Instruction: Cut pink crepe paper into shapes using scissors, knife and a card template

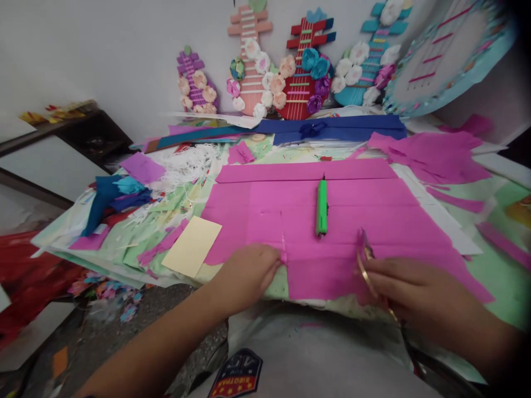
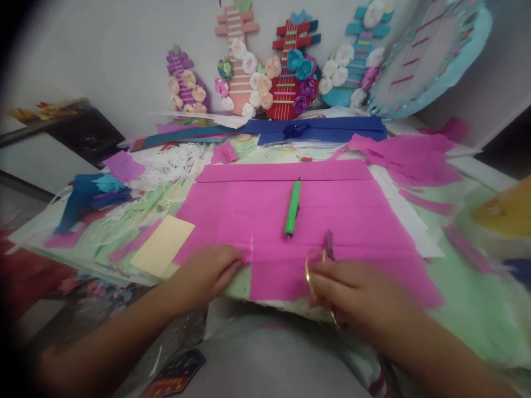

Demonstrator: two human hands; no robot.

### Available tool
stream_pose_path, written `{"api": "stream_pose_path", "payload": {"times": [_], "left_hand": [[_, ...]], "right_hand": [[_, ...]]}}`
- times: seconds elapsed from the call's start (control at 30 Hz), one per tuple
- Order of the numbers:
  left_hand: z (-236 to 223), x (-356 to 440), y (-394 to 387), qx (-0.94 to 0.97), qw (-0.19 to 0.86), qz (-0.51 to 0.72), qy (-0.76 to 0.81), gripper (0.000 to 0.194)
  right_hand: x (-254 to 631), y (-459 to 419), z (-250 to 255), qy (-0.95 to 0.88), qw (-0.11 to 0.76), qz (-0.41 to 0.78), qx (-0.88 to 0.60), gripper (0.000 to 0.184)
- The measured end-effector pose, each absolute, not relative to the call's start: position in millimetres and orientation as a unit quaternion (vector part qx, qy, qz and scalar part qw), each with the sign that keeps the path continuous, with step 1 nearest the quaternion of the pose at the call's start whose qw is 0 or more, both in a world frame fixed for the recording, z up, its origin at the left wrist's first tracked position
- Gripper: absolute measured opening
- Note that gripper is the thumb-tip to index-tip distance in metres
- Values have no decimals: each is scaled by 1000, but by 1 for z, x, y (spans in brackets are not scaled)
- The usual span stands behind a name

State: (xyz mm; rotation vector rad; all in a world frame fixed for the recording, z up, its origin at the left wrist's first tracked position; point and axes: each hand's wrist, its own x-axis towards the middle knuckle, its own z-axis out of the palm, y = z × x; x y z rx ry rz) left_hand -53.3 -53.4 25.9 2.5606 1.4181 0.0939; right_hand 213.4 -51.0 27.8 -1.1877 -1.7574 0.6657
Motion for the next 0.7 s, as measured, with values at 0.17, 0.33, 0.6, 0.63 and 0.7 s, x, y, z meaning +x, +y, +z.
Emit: {"api": "stream_pose_path", "payload": {"times": [0.17,0.33,0.6,0.63,0.7], "left_hand": [[41,-51,-34,842,99,-2,530,23],[47,-53,-8,851,137,-11,507,33],[50,-58,19,842,224,-39,489,21],[50,-58,19,846,228,-40,480,22],[49,-58,20,850,233,-37,470,22]], "right_hand": [[220,-69,22,-948,85,119,-281,44],[224,-81,23,-950,45,96,-294,44],[193,-81,26,-721,-18,60,-690,43],[192,-81,25,-712,-25,64,-699,45],[191,-83,25,-709,-29,53,-703,43]]}}
